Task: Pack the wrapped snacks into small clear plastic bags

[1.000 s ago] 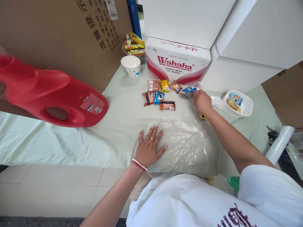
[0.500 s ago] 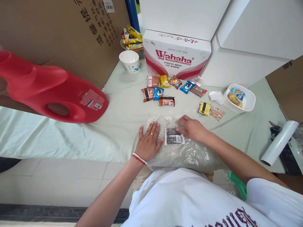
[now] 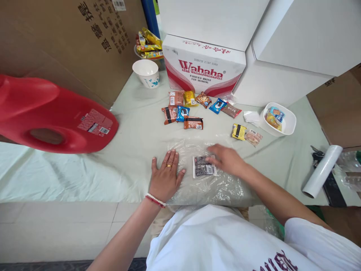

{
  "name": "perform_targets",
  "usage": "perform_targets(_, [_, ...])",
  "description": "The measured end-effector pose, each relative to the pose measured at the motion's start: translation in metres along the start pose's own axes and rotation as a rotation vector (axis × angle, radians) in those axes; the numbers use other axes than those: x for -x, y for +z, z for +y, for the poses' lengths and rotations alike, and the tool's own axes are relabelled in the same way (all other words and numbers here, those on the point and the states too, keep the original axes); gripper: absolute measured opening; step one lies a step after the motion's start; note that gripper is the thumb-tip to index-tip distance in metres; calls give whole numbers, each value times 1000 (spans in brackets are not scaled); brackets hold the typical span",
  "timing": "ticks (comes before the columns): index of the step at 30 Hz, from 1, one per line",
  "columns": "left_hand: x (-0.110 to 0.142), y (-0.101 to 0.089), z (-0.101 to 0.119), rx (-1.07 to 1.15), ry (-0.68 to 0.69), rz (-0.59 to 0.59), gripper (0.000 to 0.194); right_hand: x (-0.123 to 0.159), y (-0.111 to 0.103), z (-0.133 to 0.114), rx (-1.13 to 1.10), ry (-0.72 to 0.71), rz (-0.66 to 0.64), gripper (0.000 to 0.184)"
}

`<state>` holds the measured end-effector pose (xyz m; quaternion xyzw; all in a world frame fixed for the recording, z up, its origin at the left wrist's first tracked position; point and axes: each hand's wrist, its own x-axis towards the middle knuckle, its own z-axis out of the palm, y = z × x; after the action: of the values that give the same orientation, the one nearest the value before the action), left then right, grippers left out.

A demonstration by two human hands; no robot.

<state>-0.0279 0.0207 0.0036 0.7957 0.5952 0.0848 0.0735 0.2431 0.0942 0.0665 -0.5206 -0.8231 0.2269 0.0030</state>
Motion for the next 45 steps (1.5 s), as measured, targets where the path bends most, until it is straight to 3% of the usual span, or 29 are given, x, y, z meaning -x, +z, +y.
perform_targets(4, [0, 1, -1, -4, 5, -5, 66, -65, -44, 59, 201, 331, 236, 34])
perform_targets(9, [0, 1, -2, -7, 0, -7, 66, -135, -69, 117, 414, 403, 218, 47])
perform_targets(12, [1, 0, -2, 0, 2, -6, 66, -142, -69, 128, 453, 395, 257, 36])
perform_targets(15, [1, -2, -1, 13, -7, -6, 66, -125, -69, 130, 413, 372, 381, 36])
perform_targets(18, [0, -3, -1, 17, -12, -9, 66, -91, -69, 121, 147, 280, 592, 41])
perform_targets(20, [0, -3, -1, 15, -12, -12, 66, -64, -64, 106, -157, 169, 559, 42])
perform_targets(22, [0, -2, -1, 12, -14, -12, 66, -41, -54, 81, -422, 61, 312, 39])
perform_targets(25, [0, -2, -1, 9, -15, -9, 65, -19, -30, 36, -594, -49, -94, 39])
perform_targets(26, [-1, -2, -1, 7, -14, -9, 65, -16, -22, 21, -597, -74, -161, 39])
perform_targets(28, [-1, -2, 0, 4, -13, -9, 65, -13, -7, -1, -477, -109, -159, 34])
perform_targets(31, [-1, -3, 1, -4, -20, -14, 64, -9, 5, -19, -145, -110, 53, 29])
perform_targets(33, [0, -3, 2, -7, -23, -16, 64, -1, 9, -22, -51, -130, 142, 33])
perform_targets(38, [0, -2, 2, 2, -23, -2, 64, 23, 31, -27, 37, -273, 52, 63])
perform_targets(42, [1, -1, 0, 13, -44, 43, 62, 29, 50, -32, 121, -219, 91, 61])
perform_targets(45, [11, -5, -4, 4, -30, 168, 57, 40, 45, -28, 31, -226, 166, 64])
